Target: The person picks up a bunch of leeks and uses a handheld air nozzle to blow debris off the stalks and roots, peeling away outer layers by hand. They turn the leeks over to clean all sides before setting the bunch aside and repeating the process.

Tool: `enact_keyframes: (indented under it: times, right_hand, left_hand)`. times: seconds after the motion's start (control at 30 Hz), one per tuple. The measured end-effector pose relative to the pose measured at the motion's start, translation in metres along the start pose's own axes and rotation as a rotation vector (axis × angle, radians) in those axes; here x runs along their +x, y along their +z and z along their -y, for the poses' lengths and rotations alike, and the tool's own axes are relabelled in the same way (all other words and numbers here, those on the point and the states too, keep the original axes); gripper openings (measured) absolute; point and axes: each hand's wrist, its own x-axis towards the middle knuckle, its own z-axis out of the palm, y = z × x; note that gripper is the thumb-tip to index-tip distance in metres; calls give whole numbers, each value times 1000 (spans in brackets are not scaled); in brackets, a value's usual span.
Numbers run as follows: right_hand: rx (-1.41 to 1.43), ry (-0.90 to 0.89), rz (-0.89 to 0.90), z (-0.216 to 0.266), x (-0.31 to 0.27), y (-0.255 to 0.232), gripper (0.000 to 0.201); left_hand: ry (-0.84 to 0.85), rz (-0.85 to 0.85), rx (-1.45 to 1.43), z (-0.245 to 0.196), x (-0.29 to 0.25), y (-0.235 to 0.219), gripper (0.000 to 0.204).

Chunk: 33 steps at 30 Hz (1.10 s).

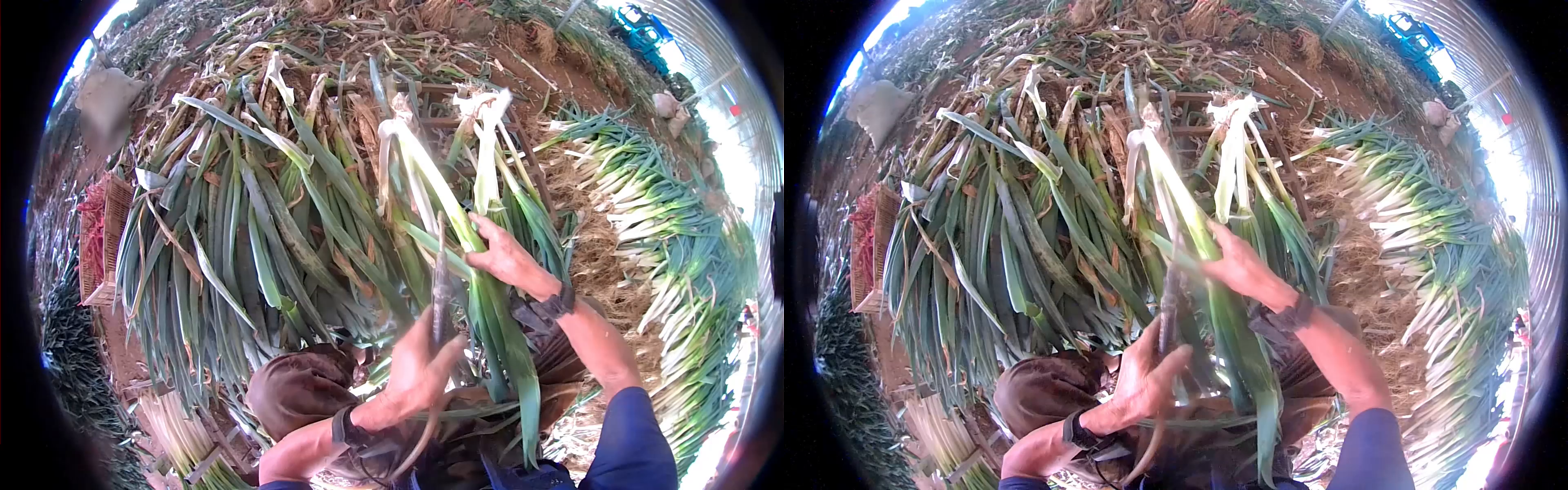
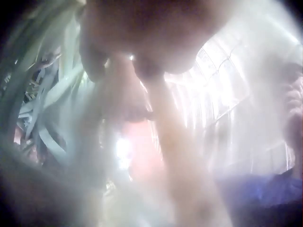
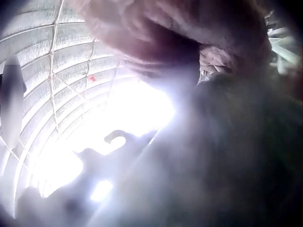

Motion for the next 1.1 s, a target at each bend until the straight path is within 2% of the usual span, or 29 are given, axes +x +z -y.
enact_keyframes:
  times: [0.07, 0.17, 0.23, 0.3, 0.37, 0.43, 0.5, 0.57, 0.63, 0.67, 0.7, 0.73, 0.77, 0.83, 0.87, 0.9, 0.93, 0.97, 1.03, 1.1]
  right_hand:
    - [79, -9, 72, 2, -17, -10, 81]
    - [180, -19, 178, 11, -46, -28, 78]
    - [324, 105, 298, 20, -63, -38, 77]
    - [348, 131, 303, 25, -74, -42, 77]
    - [280, 196, 337, 20, -83, -45, 77]
    - [238, 177, 301, 5, -90, -40, 77]
    - [244, 41, 189, -16, -95, -32, 70]
    - [247, 43, 204, -15, -94, -41, 71]
    - [484, 137, 214, -13, -88, -54, 75]
    - [557, 63, 133, -3, -82, -64, 77]
    - [544, 83, 38, 10, -83, -82, 78]
    - [539, -11, -44, 15, -77, -95, 75]
    - [517, -74, -113, 23, -69, -111, 74]
    - [475, -178, -299, 43, -54, -136, 70]
    - [304, -193, -408, 50, -50, -154, 65]
    - [321, -255, -497, 55, -41, -165, 62]
    - [264, -256, -523, 54, -36, -182, 61]
    - [222, -256, -519, 54, -32, -196, 62]
    - [118, -267, -581, 42, -13, -210, 65]
    - [67, -181, -513, 13, 8, -210, 71]
  left_hand:
    - [26, -81, 14, -3, 7, -1, 62]
    - [-6, -87, -7, 0, 28, -9, 61]
    - [-46, -127, 23, -5, 43, -10, 62]
    - [-33, -177, 113, -10, 58, -14, 49]
    - [-54, -171, 128, -3, 75, -17, 50]
    - [40, -133, 93, 6, 93, -18, 49]
    - [35, -63, 163, -5, 104, -21, 49]
    - [-48, -79, 199, -11, 113, -18, 48]
    - [-25, -130, 259, -18, 112, -10, 48]
    - [-3, -185, 315, -22, 111, -5, 50]
    - [18, -237, 372, -23, 110, 1, 52]
    - [100, -136, 398, -12, 107, 7, 57]
    - [253, -45, 496, -1, 105, 14, 58]
    - [534, -124, 712, 21, 102, 23, 62]
    - [311, -153, 712, 9, 100, 23, 71]
    - [85, -181, 707, -4, 99, 20, 79]
    - [102, -251, 690, -3, 101, 9, 74]
    - [-14, -274, 595, -22, 100, -2, 66]
    - [26, -372, 595, -31, 99, -19, 72]
    - [100, -511, 599, -34, 100, -34, 77]
